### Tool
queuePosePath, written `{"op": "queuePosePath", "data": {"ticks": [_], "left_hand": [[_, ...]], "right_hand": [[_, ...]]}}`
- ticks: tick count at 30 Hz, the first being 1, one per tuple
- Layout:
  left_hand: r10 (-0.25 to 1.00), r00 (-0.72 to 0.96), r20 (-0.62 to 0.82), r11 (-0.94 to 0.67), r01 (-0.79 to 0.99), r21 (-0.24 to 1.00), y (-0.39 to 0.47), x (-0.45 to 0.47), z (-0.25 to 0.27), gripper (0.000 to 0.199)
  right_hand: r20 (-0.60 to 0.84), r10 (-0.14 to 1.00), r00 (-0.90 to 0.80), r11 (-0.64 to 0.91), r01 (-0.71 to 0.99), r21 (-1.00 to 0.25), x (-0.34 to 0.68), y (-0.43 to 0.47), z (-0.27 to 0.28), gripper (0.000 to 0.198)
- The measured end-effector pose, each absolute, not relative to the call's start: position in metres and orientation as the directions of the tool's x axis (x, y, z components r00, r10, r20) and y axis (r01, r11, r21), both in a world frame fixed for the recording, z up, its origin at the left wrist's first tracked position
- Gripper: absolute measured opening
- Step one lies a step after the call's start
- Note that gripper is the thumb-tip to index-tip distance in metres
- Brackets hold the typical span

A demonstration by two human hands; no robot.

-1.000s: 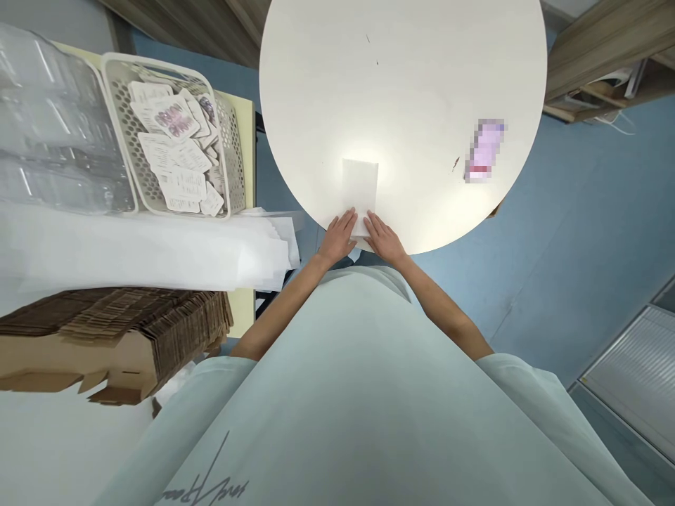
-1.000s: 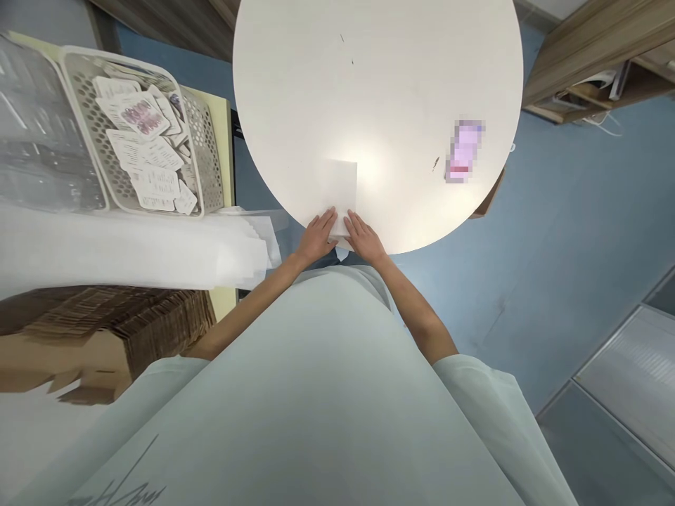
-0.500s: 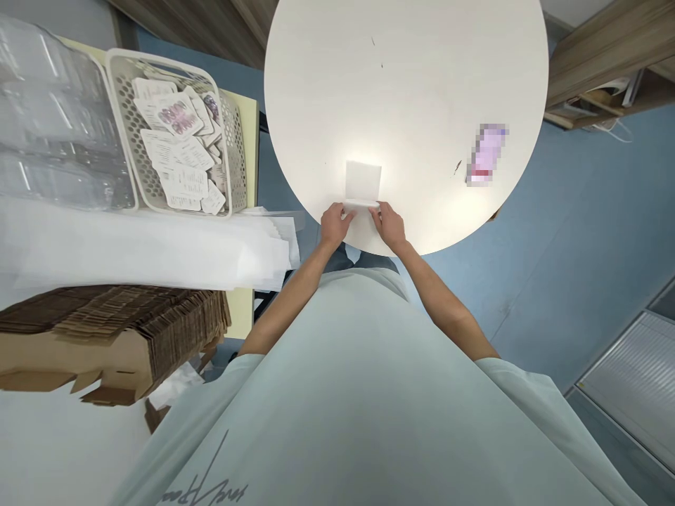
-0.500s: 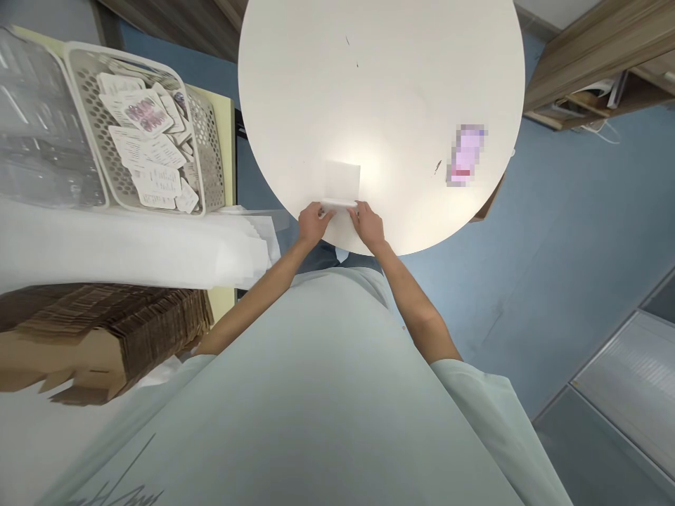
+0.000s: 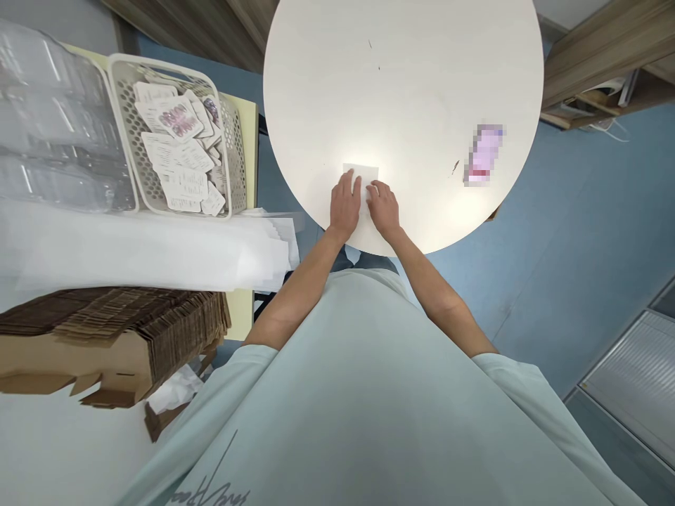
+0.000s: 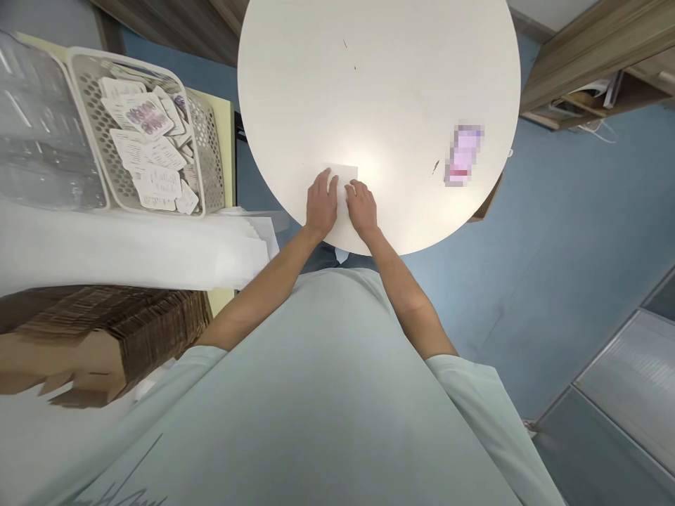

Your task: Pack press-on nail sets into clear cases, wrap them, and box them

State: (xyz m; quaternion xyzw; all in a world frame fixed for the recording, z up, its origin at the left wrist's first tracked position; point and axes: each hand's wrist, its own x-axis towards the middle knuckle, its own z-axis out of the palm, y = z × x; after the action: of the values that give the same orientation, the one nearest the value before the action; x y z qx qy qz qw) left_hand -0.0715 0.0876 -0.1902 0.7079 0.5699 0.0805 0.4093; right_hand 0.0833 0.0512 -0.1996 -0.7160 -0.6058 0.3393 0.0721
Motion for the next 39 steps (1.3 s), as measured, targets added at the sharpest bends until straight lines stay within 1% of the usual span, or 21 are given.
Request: {"op": "queuePosePath", "data": {"ticks": [2, 5, 9, 11, 13, 18, 21, 23, 27, 29, 31, 36, 39], "left_hand": [[0.824, 0.426, -0.374, -0.055, 0.717, 0.695, 0.085, -0.069, -0.193, 0.058], [0.768, 0.469, -0.437, -0.045, 0.72, 0.692, 0.077, -0.077, -0.199, 0.064], [0.711, 0.586, -0.387, -0.155, 0.668, 0.727, 0.055, -0.106, -0.198, 0.072], [0.661, 0.638, -0.394, -0.198, 0.655, 0.729, 0.039, -0.121, -0.193, 0.077], [0.631, 0.648, -0.427, -0.211, 0.673, 0.709, 0.025, -0.131, -0.186, 0.081], [0.641, 0.614, -0.461, -0.172, 0.7, 0.693, 0.009, -0.135, -0.179, 0.078], [0.683, 0.57, -0.457, -0.136, 0.714, 0.687, 0.016, -0.131, -0.181, 0.075], [0.721, 0.517, -0.461, -0.092, 0.731, 0.676, 0.025, -0.129, -0.182, 0.065], [0.782, 0.389, -0.486, 0.038, 0.75, 0.66, 0.044, -0.127, -0.185, 0.043], [0.803, 0.314, -0.506, 0.1, 0.767, 0.634, 0.051, -0.123, -0.189, 0.032], [0.816, 0.233, -0.529, 0.166, 0.783, 0.6, 0.058, -0.118, -0.195, 0.025], [0.818, 0.051, -0.574, 0.347, 0.751, 0.561, 0.072, -0.099, -0.214, 0.019], [0.815, -0.022, -0.579, 0.401, 0.743, 0.536, 0.074, -0.09, -0.218, 0.027]], "right_hand": [[-0.413, 0.91, -0.043, -0.204, 0.82, -0.534, 0.083, 0.048, -0.196, 0.057], [-0.422, 0.898, -0.121, -0.153, 0.815, -0.559, 0.085, 0.035, -0.192, 0.062], [-0.455, 0.873, -0.177, -0.124, 0.821, -0.557, 0.085, 0.005, -0.185, 0.075], [-0.472, 0.862, -0.187, -0.12, 0.828, -0.548, 0.082, -0.013, -0.182, 0.075], [-0.478, 0.851, -0.216, -0.103, 0.825, -0.556, 0.078, -0.029, -0.18, 0.072], [-0.479, 0.833, -0.276, -0.07, 0.807, -0.587, 0.078, -0.05, -0.179, 0.067], [-0.466, 0.832, -0.302, -0.042, 0.803, -0.595, 0.086, -0.043, -0.179, 0.067], [-0.456, 0.841, -0.292, -0.041, 0.806, -0.591, 0.09, -0.033, -0.18, 0.066], [-0.46, 0.871, -0.172, -0.132, 0.82, -0.556, 0.09, -0.009, -0.181, 0.066], [-0.471, 0.877, -0.098, -0.192, 0.827, -0.529, 0.087, 0.002, -0.183, 0.066], [-0.477, 0.878, -0.035, -0.245, 0.823, -0.512, 0.086, 0.013, -0.187, 0.066], [-0.5, 0.864, 0.062, -0.36, 0.77, -0.527, 0.091, 0.037, -0.202, 0.057], [-0.452, 0.89, 0.064, -0.331, 0.772, -0.543, 0.094, 0.046, -0.207, 0.047]]}}
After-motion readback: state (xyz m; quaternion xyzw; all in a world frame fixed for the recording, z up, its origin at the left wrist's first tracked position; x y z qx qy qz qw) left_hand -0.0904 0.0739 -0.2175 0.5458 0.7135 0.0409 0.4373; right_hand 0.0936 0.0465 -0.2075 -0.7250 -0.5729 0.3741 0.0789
